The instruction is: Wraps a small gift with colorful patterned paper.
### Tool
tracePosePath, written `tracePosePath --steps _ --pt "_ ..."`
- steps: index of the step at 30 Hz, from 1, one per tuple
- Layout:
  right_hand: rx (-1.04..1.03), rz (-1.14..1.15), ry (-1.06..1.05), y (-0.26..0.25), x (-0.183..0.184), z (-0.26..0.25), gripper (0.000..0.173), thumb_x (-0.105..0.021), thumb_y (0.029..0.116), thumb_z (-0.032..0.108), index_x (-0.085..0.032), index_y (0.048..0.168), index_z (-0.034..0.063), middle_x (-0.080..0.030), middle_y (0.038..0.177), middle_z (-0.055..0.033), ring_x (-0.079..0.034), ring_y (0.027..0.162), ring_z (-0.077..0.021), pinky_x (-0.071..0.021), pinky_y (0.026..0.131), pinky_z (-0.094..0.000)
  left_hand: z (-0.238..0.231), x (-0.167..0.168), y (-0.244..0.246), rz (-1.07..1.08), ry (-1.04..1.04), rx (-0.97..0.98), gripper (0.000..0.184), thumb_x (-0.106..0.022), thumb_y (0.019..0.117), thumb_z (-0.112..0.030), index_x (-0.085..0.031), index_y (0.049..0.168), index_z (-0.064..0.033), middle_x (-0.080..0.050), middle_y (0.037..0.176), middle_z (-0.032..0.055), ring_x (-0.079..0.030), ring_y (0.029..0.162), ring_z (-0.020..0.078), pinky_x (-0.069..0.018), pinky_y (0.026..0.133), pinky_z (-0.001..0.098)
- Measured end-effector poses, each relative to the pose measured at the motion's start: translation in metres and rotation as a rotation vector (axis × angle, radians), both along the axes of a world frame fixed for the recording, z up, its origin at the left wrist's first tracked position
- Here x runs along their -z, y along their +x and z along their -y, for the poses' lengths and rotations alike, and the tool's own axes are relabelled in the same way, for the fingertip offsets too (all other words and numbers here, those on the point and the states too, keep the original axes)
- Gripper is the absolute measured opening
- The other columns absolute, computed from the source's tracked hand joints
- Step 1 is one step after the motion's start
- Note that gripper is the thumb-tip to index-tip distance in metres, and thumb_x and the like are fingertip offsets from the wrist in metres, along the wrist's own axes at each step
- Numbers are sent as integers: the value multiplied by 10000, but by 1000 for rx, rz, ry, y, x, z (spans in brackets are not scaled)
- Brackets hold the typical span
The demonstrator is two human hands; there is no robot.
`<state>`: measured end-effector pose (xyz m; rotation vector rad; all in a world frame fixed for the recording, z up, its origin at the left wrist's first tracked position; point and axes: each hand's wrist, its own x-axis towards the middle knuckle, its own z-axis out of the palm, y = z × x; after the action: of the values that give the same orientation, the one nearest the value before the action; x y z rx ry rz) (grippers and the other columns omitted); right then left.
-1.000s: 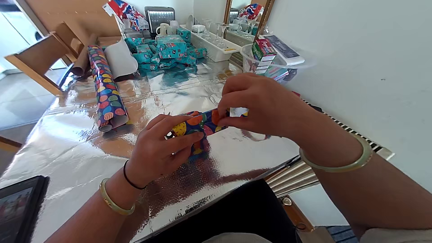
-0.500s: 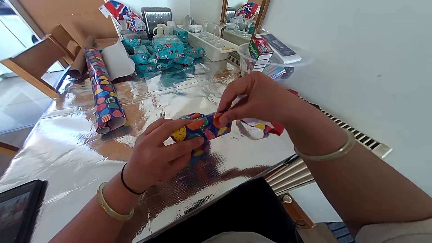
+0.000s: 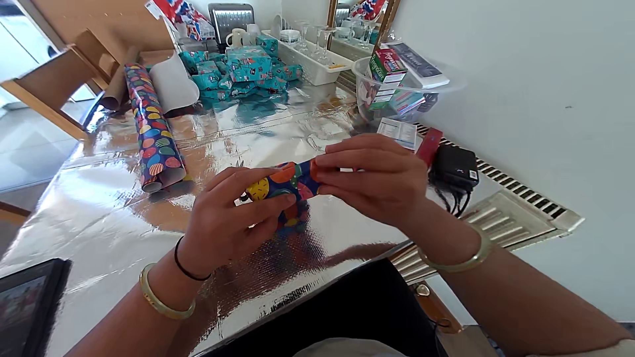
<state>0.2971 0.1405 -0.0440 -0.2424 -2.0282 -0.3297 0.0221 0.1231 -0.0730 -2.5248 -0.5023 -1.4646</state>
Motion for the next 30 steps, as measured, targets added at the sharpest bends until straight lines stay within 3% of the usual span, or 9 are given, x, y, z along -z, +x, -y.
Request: tracePosePath --steps 3,8,15,20,24,27,30 --pt "38 -9 126 1 17 -3 119 -755 940 139 -771 1023 55 -758 1150 -105 -680 1181 -242 -502 1083 -423 -1 0 -1 21 -12 16 193 -707 913 -132 -746 1096 -181 -666 1223 96 -621 1128 168 -526 937 280" --pt "88 7 209 1 29 -7 218 -729 968 189 -745 1119 33 -720 1265 -113 -616 1298 -255 -455 1154 -443 -2 0 -4 38 -4 9 186 -710 921 -156 -744 1101 -185 -669 1201 99 -624 1115 166 -522 926 285" --pt "73 -23 204 -5 28 -8 226 -806 897 141 -728 1082 36 -727 1229 -115 -644 1258 -253 -477 1138 -459 -2 -1 -5 47 -36 36 184 -726 908 -150 -753 1088 -178 -672 1197 84 -622 1135 157 -523 949 283" --pt "21 13 220 -4 19 -15 286 -857 850 195 -656 1020 83 -666 1206 -76 -606 1239 -217 -442 1144 -446 -2 -1 -4 37 -37 67 189 -725 913 -145 -748 1098 -174 -667 1228 92 -620 1143 164 -524 952 294" --pt "39 27 258 -8 16 -22 301 -819 881 250 -563 975 124 -595 1186 -69 -564 1230 -205 -413 1139 -397 0 -2 -3 35 -27 67 181 -713 920 -148 -744 1097 -175 -658 1250 81 -611 1175 159 -520 981 295" --pt "39 27 254 -11 15 -26 324 -821 879 263 -556 1024 147 -561 1226 -66 -527 1266 -211 -382 1153 -411 -2 -1 -5 54 -14 70 195 -720 916 -141 -740 1107 -177 -653 1246 84 -609 1183 168 -523 987 306" --pt "18 42 159 -13 19 -30 433 -778 921 278 -487 1226 180 -512 1386 -86 -477 1383 -240 -369 1184 -437 0 -3 -1 77 3 47 335 -723 916 -152 -673 1246 -184 -649 1261 72 -609 1187 174 -515 999 313"
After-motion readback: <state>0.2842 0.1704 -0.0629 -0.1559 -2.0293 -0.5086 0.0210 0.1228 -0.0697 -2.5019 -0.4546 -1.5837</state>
